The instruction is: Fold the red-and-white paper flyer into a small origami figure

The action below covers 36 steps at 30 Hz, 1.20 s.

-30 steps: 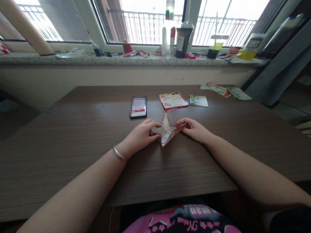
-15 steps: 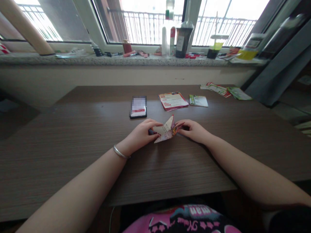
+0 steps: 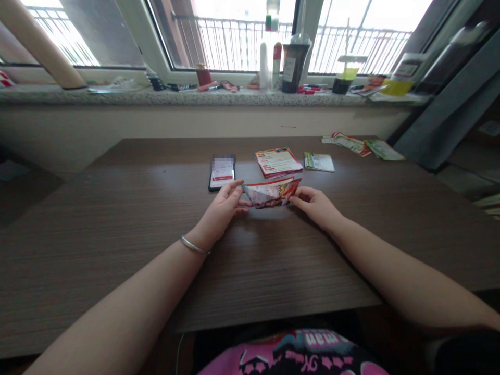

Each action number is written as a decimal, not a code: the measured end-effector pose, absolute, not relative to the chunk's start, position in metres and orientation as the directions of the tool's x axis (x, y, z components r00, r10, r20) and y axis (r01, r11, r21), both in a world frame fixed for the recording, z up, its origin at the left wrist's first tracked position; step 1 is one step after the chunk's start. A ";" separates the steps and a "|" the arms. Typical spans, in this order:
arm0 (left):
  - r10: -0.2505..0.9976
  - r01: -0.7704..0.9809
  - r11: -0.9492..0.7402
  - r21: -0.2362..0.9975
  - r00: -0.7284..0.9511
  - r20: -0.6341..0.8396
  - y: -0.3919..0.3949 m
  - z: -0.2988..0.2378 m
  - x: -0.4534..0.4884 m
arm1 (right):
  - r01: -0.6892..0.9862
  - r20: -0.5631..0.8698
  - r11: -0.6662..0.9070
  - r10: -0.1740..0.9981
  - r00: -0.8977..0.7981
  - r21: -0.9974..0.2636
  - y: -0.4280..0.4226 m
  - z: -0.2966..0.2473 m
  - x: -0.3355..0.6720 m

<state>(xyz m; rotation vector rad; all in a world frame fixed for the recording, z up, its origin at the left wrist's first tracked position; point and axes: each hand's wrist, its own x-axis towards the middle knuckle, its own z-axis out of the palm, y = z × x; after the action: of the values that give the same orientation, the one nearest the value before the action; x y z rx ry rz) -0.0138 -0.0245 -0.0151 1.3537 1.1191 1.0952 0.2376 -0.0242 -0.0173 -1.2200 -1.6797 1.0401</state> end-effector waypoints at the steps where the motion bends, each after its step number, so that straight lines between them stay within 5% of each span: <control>1: 0.989 -0.003 -0.012 1.000 0.144 0.012 -0.024 -0.016 -0.013 | 0.288 0.129 0.179 0.974 -0.184 -0.941 -0.024 -0.017 0.237; 5: 0.981 -0.098 0.015 0.995 0.196 0.004 -0.030 -0.013 -0.007 | 0.201 0.125 0.146 0.986 -0.111 -0.969 -0.026 -0.015 0.233; 19: 0.957 0.050 -0.028 0.998 0.289 0.012 -0.039 -0.011 0.002 | 0.168 0.095 0.129 0.976 -0.197 -0.977 -0.033 -0.021 0.222; 25: 0.959 0.158 -0.091 0.983 0.280 0.043 -0.038 -0.017 0.001 | 0.045 0.053 0.058 0.993 -0.109 -0.997 -0.032 -0.020 0.220; 36: 0.973 0.229 -0.120 0.966 0.219 0.069 -0.042 -0.013 0.008 | 0.121 0.126 0.146 0.979 -0.158 -0.982 -0.036 -0.017 0.217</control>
<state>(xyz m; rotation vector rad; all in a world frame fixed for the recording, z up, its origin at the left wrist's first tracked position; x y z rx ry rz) 0.0076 -0.0421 -0.0131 1.5509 1.1737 0.9933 0.2166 -0.0357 -0.0174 -1.1265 -1.4797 1.1487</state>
